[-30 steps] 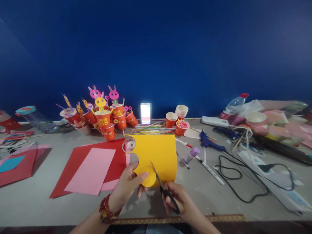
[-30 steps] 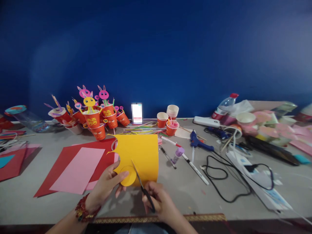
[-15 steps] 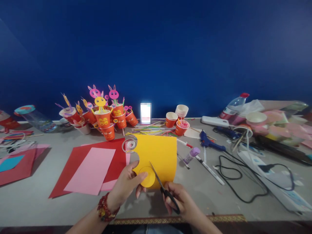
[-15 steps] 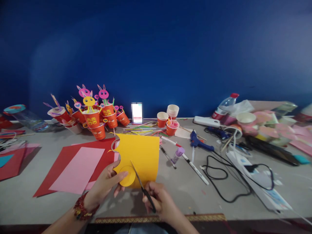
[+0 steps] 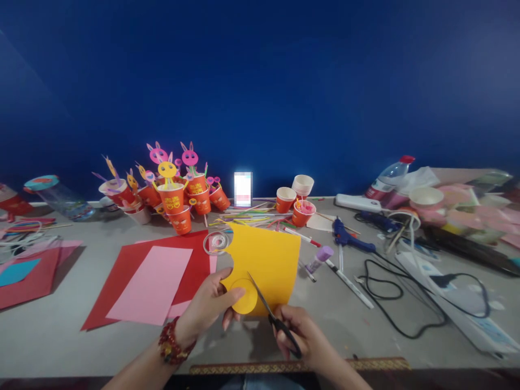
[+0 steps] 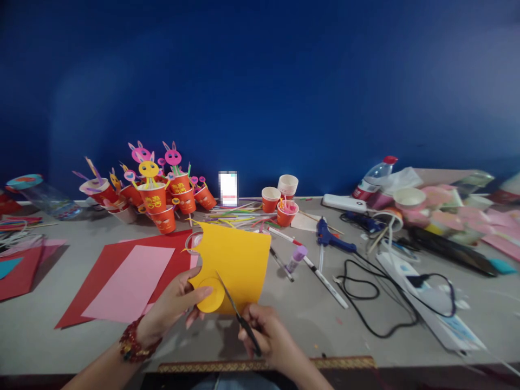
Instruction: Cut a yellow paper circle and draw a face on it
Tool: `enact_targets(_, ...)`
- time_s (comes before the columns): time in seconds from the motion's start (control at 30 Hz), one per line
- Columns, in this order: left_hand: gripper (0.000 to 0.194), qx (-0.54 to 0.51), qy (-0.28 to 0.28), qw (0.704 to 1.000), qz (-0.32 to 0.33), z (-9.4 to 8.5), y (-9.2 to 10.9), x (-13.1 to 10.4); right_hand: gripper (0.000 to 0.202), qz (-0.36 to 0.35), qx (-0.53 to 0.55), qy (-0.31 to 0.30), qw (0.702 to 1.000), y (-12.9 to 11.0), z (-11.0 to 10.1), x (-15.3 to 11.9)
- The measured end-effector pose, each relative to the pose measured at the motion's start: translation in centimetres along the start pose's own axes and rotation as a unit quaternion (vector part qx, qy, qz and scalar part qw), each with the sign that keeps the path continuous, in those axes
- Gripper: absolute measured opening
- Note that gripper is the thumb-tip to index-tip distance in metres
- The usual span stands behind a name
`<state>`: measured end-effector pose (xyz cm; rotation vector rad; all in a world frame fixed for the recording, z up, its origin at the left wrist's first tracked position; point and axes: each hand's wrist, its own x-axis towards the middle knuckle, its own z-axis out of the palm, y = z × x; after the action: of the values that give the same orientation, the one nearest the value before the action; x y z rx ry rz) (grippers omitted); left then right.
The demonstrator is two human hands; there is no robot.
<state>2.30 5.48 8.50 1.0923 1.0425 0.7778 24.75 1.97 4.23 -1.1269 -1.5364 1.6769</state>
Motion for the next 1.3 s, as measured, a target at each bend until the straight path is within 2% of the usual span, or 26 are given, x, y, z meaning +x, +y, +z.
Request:
enact_targets(0.23, 0.055, 0.005, -0.015, 1.000, 0.010, -0.3, 0.2, 0.0, 0.061, 0.004, 0.021, -0.005, 1.000, 0.3, 0.0, -0.2)
enact_targets(0.5, 0.053, 0.017, -0.009, 1.000, -0.002, -0.6, -0.1, 0.1, 0.061, 0.002, 0.036, -0.007, 0.999, 1.4, -0.1, 0.0)
enact_targets(0.63, 0.052, 0.013, -0.005, 1.000, -0.008, -0.7, -0.2, 0.1, 0.060, -0.016, 0.026, -0.008, 0.999, 1.1, -0.2, -0.1)
enact_targets(0.77, 0.051, 0.008, -0.008, 1.000, -0.004, -0.8, -0.3, 0.1, 0.059, -0.005, 0.029, -0.005, 1.000, 0.8, -0.2, -0.2)
enact_targets(1.07, 0.064, 0.010, 0.019, 1.000, -0.020, -1.1, -0.6, 0.2, 0.029, 0.001, 0.015, -0.006, 1.000, 1.2, -0.3, -0.3)
enact_targets(1.3, 0.059, 0.007, 0.017, 1.000, -0.019, -1.0, -0.2, 0.2, 0.029, 0.007, 0.025, -0.004, 1.000, 1.4, -0.4, -0.3)
